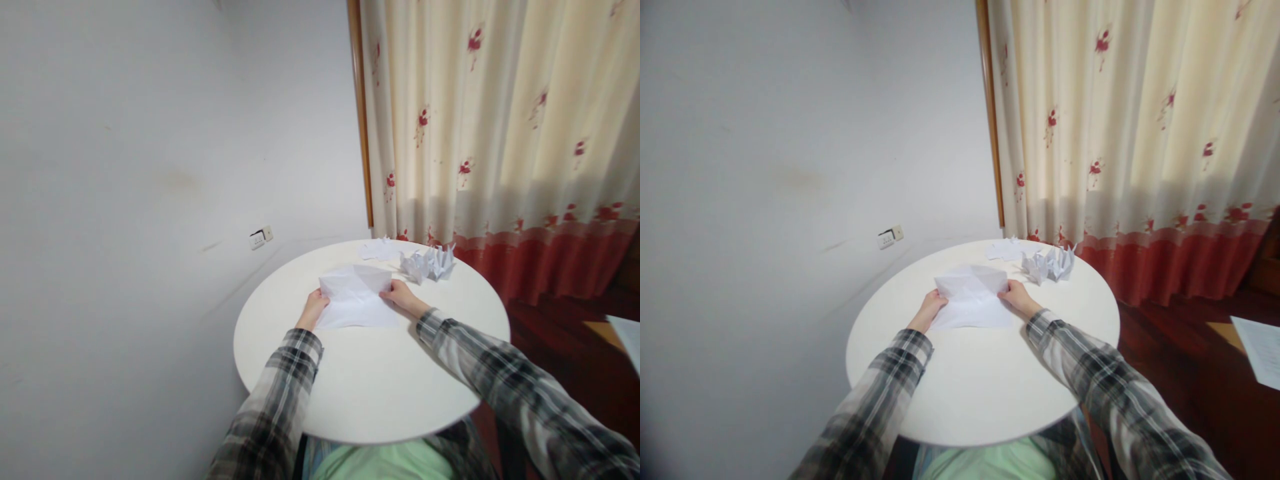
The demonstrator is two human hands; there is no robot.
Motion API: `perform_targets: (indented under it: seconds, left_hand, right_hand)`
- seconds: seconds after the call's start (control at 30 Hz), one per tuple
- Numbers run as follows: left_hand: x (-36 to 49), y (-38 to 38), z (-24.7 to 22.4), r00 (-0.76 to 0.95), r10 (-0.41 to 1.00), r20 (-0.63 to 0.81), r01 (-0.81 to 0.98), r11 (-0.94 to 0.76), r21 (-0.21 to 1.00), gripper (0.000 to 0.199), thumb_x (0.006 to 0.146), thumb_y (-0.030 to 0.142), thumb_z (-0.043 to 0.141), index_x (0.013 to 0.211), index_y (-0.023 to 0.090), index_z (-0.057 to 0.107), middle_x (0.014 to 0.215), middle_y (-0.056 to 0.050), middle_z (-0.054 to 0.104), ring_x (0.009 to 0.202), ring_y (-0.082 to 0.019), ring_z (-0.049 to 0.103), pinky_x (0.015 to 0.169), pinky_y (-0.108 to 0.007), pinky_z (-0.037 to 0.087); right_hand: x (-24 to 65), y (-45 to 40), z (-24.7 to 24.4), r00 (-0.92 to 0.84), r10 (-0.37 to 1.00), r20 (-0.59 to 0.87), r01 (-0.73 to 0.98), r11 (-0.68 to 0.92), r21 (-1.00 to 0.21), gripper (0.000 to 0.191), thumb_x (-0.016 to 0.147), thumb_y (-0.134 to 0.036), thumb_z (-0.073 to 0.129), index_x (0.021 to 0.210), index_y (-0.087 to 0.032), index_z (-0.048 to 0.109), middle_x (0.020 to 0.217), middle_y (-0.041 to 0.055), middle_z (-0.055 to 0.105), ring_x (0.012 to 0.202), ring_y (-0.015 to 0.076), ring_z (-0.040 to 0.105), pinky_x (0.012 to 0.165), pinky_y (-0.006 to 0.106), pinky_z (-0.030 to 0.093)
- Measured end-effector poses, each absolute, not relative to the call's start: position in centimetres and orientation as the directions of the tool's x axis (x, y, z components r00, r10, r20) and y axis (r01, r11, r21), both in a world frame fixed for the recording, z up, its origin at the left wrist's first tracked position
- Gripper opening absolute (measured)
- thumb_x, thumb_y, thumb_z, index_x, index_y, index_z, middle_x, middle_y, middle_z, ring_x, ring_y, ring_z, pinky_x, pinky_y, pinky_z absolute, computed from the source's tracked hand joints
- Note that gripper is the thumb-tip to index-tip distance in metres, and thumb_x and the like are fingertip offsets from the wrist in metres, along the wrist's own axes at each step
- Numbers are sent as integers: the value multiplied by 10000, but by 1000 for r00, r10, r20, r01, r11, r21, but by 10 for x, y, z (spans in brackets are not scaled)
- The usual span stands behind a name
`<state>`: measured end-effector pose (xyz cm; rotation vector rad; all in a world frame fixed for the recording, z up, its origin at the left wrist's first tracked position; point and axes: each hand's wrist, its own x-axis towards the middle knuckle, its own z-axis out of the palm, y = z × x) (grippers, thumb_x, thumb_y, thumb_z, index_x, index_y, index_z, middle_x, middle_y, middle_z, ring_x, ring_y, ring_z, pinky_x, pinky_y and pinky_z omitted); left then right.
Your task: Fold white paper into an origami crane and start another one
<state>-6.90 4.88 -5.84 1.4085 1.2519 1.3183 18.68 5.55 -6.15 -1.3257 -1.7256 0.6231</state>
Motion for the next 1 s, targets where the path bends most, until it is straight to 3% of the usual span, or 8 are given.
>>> perform_targets:
  seconds: [0.27, 0.5, 0.73, 1.0]
  left_hand:
    - [-68, 48, -58, -31, 976, 216, 151, -209, 966, 287, 507, 35, 455, 751, 117, 583, 692, -24, 660, 638, -166, 601, 602, -257, 467]
    - [-70, 52, -60, -71, 980, 188, 161, -175, 971, 239, 501, 52, 470, 702, 123, 579, 646, -21, 646, 579, -158, 586, 574, -253, 455]
    - [-70, 54, -61, -104, 970, 220, 165, -201, 965, 184, 494, 58, 499, 640, 126, 588, 612, -9, 630, 597, -159, 575, 591, -254, 445]
    - [-70, 51, -61, -98, 962, 254, 156, -237, 959, 145, 502, 76, 520, 619, 123, 590, 609, -6, 626, 594, -154, 572, 599, -257, 440]
  right_hand:
    - [187, 56, -60, -41, 945, 325, 522, 297, -799, 203, 547, -182, 592, 725, -97, 640, 716, 61, 652, 640, 175, 557, 576, 255, 432]
    - [188, 60, -64, -82, 915, 394, 466, 385, -797, 165, 530, -184, 579, 676, -122, 623, 706, 43, 646, 653, 173, 548, 629, 266, 423]
    - [185, 60, -67, -65, 898, 435, 425, 420, -802, 80, 559, -214, 519, 539, -142, 548, 540, 2, 569, 561, 134, 511, 562, 225, 385]
    - [189, 56, -64, -81, 861, 502, 398, 490, -776, 98, 580, -226, 531, 562, -140, 575, 592, 27, 607, 604, 147, 541, 621, 251, 404]
